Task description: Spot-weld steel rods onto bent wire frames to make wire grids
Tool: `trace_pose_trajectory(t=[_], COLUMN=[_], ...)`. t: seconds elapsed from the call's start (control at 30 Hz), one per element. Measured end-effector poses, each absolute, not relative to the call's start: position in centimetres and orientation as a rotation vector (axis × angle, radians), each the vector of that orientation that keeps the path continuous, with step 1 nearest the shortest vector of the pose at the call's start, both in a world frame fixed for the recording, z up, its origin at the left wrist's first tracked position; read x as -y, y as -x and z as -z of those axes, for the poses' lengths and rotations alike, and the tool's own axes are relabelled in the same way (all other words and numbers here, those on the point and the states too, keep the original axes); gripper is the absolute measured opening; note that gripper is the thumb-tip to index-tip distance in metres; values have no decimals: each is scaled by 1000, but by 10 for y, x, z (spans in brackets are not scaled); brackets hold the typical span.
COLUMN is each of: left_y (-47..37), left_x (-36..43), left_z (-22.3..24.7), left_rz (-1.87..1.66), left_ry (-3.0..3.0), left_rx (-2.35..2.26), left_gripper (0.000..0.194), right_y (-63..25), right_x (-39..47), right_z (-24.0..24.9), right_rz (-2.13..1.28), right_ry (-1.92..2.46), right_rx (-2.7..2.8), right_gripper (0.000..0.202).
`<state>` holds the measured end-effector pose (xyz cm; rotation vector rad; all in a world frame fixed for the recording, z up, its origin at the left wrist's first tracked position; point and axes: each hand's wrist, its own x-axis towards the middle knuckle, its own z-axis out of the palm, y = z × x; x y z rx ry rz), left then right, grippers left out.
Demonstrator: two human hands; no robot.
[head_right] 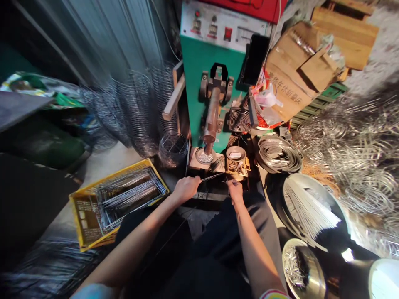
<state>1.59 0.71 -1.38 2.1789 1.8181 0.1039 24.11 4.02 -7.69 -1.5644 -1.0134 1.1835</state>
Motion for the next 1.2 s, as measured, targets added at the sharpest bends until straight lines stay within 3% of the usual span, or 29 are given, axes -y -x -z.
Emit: trace_pose_trajectory(t=[0.17,0.37,0.5,1.2], left_y=[-22,-11,-7,3], left_x=[2,38,49,38], left_z=[19,35,39,24], left_rz=[-198,-879,-1127,-1248], left_ry=[-2159,-1987,-1906,-1817], left_rx=[-1839,-1805,-1778,-1770], left_gripper=[34,33,29,26], right_y=[-221,-190,-172,-157], right_x=[-33,-42,-40,-62], right_z=[80,46,27,8], right_rz=[-1273,-1350,-1383,-1481], right_ry=[1475,1283,1203,1017], right_rx=[956,998,1031,1080], right_gripper=[25,32,30,28])
